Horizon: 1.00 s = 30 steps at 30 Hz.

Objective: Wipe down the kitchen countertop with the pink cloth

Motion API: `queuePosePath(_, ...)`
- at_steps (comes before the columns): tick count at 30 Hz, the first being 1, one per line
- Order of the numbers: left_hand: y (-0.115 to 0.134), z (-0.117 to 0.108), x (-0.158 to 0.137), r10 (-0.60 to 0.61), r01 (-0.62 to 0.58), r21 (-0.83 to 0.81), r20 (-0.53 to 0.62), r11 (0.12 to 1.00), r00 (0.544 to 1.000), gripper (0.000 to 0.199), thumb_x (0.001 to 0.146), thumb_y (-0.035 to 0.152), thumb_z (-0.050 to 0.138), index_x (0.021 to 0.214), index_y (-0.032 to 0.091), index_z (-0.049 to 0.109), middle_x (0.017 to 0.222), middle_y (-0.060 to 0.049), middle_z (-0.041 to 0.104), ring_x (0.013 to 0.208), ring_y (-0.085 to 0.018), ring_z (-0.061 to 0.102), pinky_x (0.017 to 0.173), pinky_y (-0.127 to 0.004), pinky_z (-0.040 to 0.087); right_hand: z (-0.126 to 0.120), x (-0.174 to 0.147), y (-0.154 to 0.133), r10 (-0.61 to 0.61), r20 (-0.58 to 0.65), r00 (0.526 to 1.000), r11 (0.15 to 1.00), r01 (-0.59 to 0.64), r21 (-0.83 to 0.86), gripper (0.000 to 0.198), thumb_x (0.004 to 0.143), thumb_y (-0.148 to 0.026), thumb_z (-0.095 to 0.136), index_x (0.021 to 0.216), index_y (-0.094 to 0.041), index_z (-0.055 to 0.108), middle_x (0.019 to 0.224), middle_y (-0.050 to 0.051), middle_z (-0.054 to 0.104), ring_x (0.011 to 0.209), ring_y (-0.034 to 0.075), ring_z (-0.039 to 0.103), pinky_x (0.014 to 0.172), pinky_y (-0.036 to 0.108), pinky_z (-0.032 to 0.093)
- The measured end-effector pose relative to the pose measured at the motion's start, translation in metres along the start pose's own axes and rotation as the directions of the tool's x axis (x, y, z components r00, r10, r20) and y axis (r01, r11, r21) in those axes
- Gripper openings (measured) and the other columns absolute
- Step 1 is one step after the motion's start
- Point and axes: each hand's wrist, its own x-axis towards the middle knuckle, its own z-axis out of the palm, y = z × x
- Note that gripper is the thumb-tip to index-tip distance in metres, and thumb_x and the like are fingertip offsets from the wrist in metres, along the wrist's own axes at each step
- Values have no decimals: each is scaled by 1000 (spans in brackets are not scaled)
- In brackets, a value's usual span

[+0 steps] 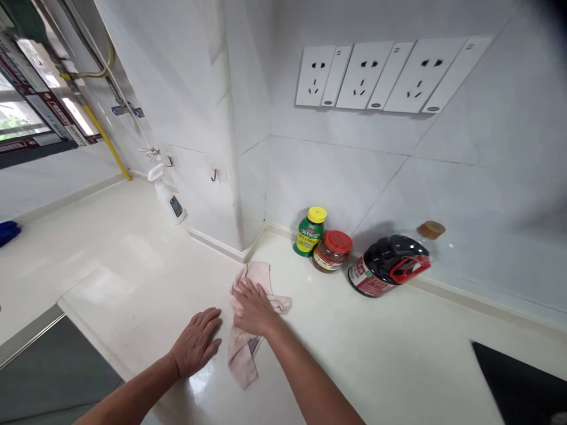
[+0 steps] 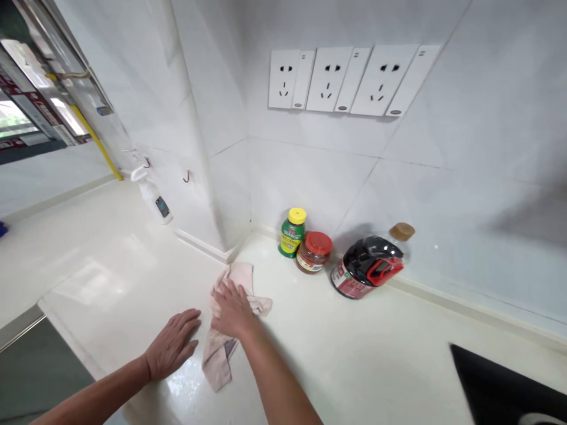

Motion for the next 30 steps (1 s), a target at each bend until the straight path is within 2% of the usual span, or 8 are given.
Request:
queuePosePath(6,3,-3,3,-17,17,14,10,1000,1000,38,92,33,51,127,19,52,138,-14,56,132,-28,48,107,-46,42,-2,-87,71,335,-288,897,936,-352,-9,67,85,-39,51,149,-23,40,161,6,28,150,27,15,120,48,14)
queuePosePath(13,5,-5,5,-29,30,-14,47,999,998,36,94,33,49,126,17,51,139,-16,53,132,-29,46,107,-48,41,19,-310,204,642,-540,545,685,-723,84,71,81,-58,44,144,-26,49,152,13,42,145,38,28,113,64,25)
queuePosePath(16,4,-2,5,-34,37,-34,67,999,997,35,94,33,48,126,17,51,140,-16,52,134,-30,44,107,-50,39,32,-366,206,792,-551,262,447,-864,232,79,79,-70,40,146,-29,47,155,17,36,144,41,29,108,67,28)
queuePosePath(18,3,0,5,-38,41,-41,77,998,996,36,94,34,48,125,17,52,141,-16,51,133,-31,44,107,-51,40,40,-360,184,834,-525,168,354,-894,275,94,77,-76,35,151,-18,37,156,22,31,144,45,25,107,72,25)
queuePosePath(20,3,0,5,-41,44,-43,78,998,996,35,94,34,49,124,17,53,140,-17,52,132,-31,45,107,-51,40,48,-325,148,837,-493,237,385,-896,223,104,77,-77,34,153,-7,28,156,26,28,145,47,19,106,74,23)
queuePosePath(26,4,-1,5,-47,49,-51,49,997,998,36,94,35,48,125,19,53,140,-15,53,132,-31,47,106,-51,41,64,-185,-3,501,-117,858,857,-510,-74,127,57,-76,72,155,-11,24,162,24,10,147,49,-8,110,75,2)
queuePosePath(28,3,0,5,-42,44,-51,39,998,998,36,93,35,49,126,19,53,139,-15,54,132,-31,47,105,-50,41,63,-158,-47,235,13,972,972,-235,-28,128,60,-77,72,158,-15,16,163,21,0,147,46,-13,112,73,-4)
queuePosePath(30,1,1,5,-36,37,-42,36,998,999,37,93,35,50,126,18,53,139,-16,54,132,-31,47,106,-50,41,57,-142,-78,10,62,998,999,-12,33,117,71,-73,68,158,-18,13,164,17,-3,148,40,-15,114,69,-8)
